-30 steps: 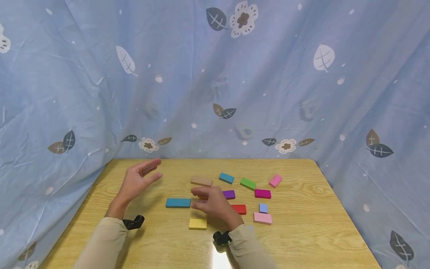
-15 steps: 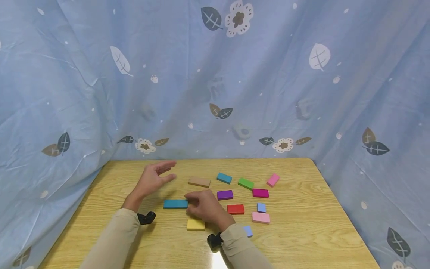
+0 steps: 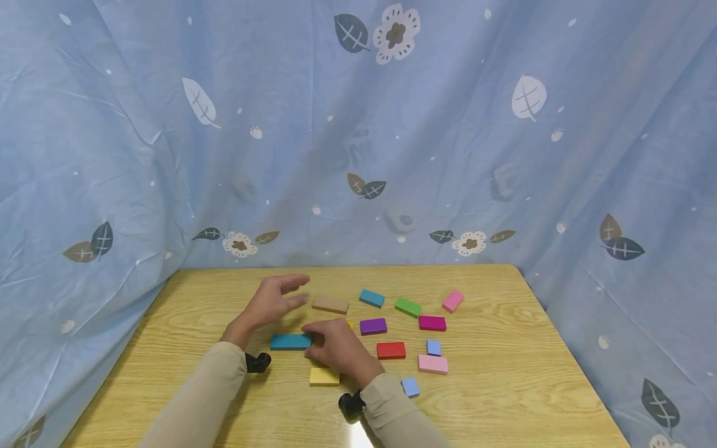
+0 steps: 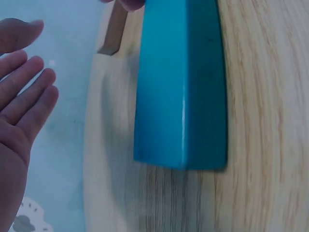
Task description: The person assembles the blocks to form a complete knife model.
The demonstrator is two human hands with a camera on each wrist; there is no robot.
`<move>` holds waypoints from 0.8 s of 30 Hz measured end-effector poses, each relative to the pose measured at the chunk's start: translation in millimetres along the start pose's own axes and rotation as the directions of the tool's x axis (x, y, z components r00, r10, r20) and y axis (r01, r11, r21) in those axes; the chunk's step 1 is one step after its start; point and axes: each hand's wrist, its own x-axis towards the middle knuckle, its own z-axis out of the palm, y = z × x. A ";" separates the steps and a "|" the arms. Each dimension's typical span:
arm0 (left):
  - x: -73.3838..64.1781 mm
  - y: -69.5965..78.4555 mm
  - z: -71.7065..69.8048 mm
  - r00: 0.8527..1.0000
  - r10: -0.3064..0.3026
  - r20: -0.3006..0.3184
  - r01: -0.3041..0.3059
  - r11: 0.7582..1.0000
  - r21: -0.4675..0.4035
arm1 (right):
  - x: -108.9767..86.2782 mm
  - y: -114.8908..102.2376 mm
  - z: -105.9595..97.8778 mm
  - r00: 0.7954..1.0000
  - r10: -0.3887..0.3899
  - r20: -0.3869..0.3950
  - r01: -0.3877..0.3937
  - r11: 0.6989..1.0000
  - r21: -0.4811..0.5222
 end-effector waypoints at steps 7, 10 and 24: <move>12.5 -3.5 9.8 0.996 0.001 0.094 -0.006 0.998 0.056 | 0.6 -0.3 -1.9 1.000 0.018 -0.006 -0.018 1.000 -0.016; 15.6 -4.1 12.8 0.990 0.005 0.141 -0.021 0.993 0.112 | -2.9 -0.1 -3.4 1.000 0.027 -0.009 -0.027 1.000 -0.006; 31.7 -1.6 28.0 0.981 0.057 0.187 -0.133 0.897 0.422 | -29.0 6.3 -17.0 0.990 0.130 -0.061 -0.119 0.980 0.160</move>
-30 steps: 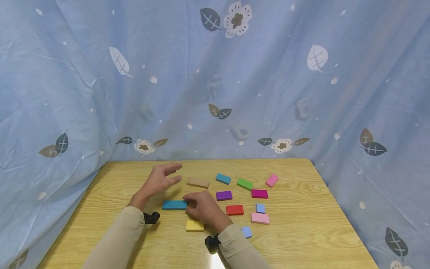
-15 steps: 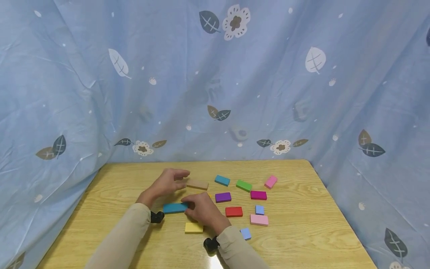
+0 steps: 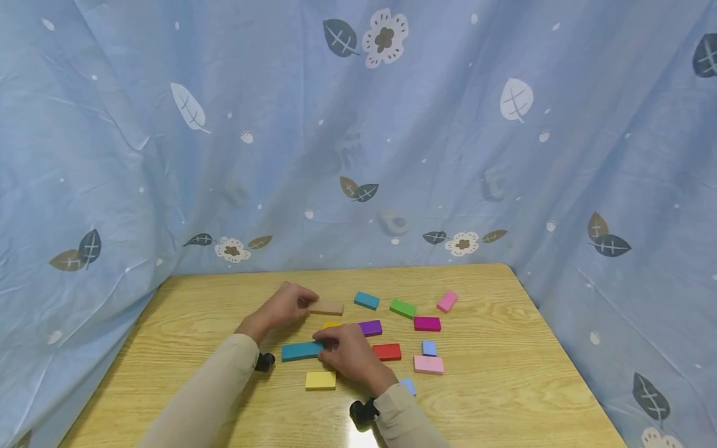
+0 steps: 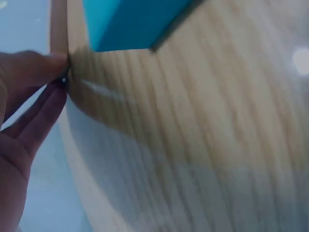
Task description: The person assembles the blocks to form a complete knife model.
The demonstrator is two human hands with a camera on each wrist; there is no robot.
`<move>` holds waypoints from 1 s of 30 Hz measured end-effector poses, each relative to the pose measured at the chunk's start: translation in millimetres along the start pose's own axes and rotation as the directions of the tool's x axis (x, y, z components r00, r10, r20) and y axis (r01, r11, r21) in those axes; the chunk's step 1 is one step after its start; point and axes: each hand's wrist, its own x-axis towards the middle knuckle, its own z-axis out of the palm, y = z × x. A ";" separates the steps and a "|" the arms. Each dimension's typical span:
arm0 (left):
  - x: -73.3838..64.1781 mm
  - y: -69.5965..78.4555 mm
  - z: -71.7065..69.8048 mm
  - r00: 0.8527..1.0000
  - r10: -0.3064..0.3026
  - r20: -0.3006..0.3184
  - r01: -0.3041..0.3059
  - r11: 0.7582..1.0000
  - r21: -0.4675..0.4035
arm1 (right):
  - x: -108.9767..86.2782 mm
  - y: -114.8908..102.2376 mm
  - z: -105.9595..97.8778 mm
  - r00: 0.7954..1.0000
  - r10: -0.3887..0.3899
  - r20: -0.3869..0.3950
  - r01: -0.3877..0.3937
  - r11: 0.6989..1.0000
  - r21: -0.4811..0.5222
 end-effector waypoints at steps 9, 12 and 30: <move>-29.6 -11.9 -17.8 0.993 -0.016 -0.119 0.018 1.000 0.018 | -4.7 3.3 -10.5 0.999 0.032 0.032 -0.034 0.998 0.053; -52.1 -21.7 -33.2 0.985 -0.098 -0.143 0.091 0.994 -0.054 | -7.1 3.1 -18.4 0.998 0.054 0.017 -0.055 0.996 0.075; -166.5 -38.3 -71.5 0.932 -0.236 -0.275 0.219 0.971 -0.092 | -5.7 -5.6 -10.2 0.998 0.061 -0.025 -0.057 0.989 0.140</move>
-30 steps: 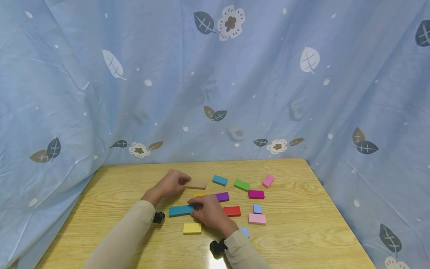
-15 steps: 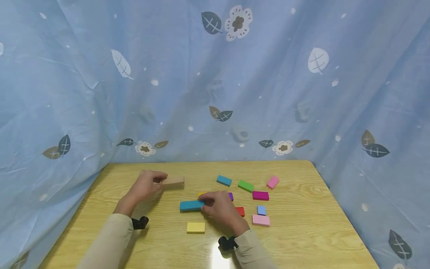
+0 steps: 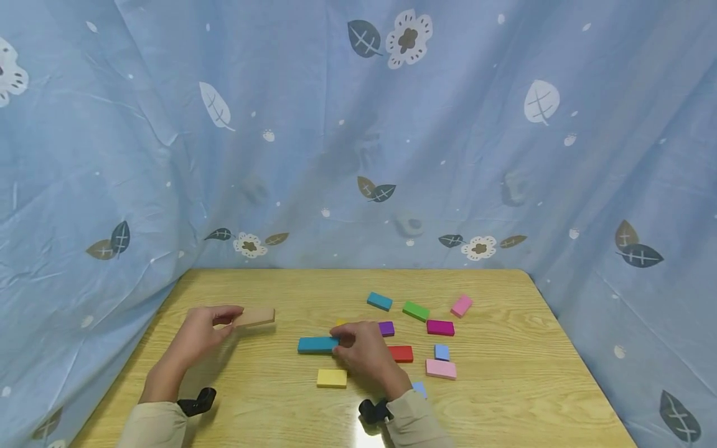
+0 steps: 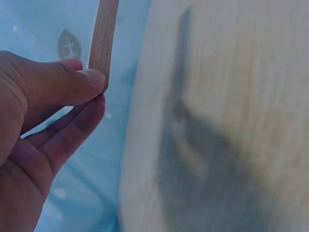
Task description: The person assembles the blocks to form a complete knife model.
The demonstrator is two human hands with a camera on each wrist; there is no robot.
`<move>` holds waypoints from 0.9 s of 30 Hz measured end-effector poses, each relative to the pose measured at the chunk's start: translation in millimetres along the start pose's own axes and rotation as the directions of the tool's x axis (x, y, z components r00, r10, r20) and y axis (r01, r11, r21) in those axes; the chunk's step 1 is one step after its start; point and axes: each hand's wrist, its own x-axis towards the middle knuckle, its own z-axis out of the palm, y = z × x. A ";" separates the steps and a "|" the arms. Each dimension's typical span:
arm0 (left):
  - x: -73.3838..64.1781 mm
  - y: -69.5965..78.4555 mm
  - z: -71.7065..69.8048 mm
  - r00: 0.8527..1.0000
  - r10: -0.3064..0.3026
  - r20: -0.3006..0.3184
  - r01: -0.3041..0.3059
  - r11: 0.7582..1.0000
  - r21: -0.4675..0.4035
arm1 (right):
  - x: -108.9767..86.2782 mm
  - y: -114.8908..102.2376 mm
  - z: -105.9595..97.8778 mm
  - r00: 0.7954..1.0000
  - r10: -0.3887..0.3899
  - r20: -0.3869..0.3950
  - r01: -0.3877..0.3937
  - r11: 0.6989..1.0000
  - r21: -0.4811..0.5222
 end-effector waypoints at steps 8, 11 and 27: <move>-15.4 -6.7 16.3 0.999 -0.053 -0.010 0.053 0.999 -0.001 | -4.1 3.7 4.7 1.000 -0.005 0.004 0.006 0.987 -0.158; -19.1 -7.4 26.8 0.997 -0.081 -0.005 0.081 0.997 -0.008 | -7.3 4.6 2.8 1.000 -0.024 -0.010 0.022 0.982 -0.189; -19.4 5.8 59.1 0.991 -0.124 0.046 0.128 0.988 -0.090 | -23.7 15.8 -17.0 0.998 0.000 -0.065 -0.018 0.963 -0.269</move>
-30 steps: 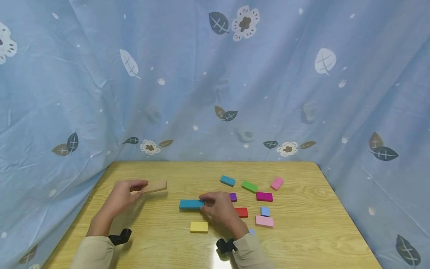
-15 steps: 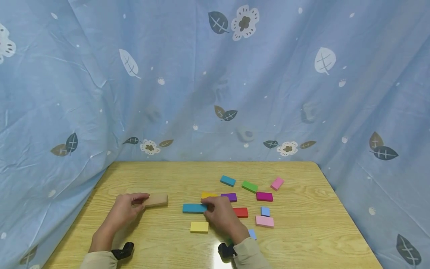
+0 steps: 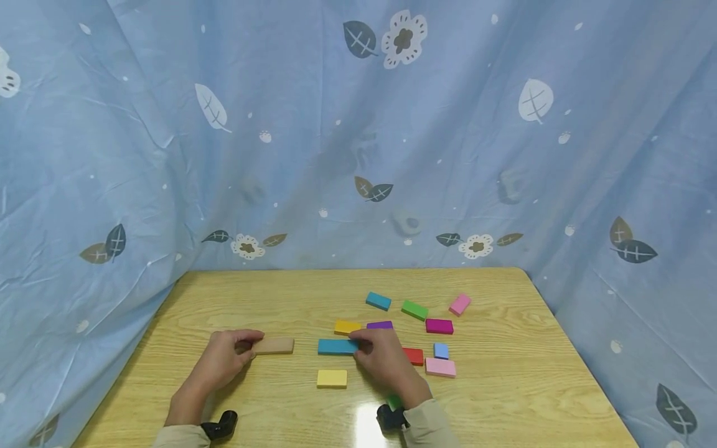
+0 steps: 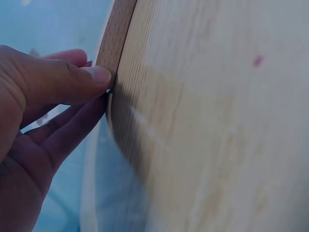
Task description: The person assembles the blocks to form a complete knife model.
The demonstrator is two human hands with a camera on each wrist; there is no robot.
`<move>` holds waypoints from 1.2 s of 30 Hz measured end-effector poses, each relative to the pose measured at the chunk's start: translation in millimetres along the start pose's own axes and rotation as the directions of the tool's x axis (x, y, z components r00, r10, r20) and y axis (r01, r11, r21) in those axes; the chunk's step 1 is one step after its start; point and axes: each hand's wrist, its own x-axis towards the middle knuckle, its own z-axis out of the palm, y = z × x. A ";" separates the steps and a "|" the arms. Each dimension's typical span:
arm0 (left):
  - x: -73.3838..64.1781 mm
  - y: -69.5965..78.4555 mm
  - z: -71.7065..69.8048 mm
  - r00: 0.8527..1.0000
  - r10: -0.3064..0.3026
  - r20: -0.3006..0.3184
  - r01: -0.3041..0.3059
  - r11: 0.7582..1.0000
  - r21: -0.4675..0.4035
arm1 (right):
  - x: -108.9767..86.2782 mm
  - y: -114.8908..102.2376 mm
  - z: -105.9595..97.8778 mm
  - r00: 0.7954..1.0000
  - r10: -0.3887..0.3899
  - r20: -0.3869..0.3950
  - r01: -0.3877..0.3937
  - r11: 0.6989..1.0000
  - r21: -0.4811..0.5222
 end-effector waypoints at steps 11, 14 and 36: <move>1.6 6.2 8.0 0.999 0.027 0.018 -0.028 1.000 0.014 | 3.4 -4.0 1.3 0.998 -0.056 0.025 0.056 0.998 0.012; 3.3 7.4 11.0 1.000 0.014 0.027 -0.014 1.000 0.002 | 5.8 -6.1 4.5 0.997 -0.065 0.035 0.065 0.998 0.012; 5.0 9.2 13.0 0.999 0.030 0.044 -0.029 0.999 -0.032 | 14.1 -14.5 17.1 0.996 -0.067 0.067 0.067 0.998 0.001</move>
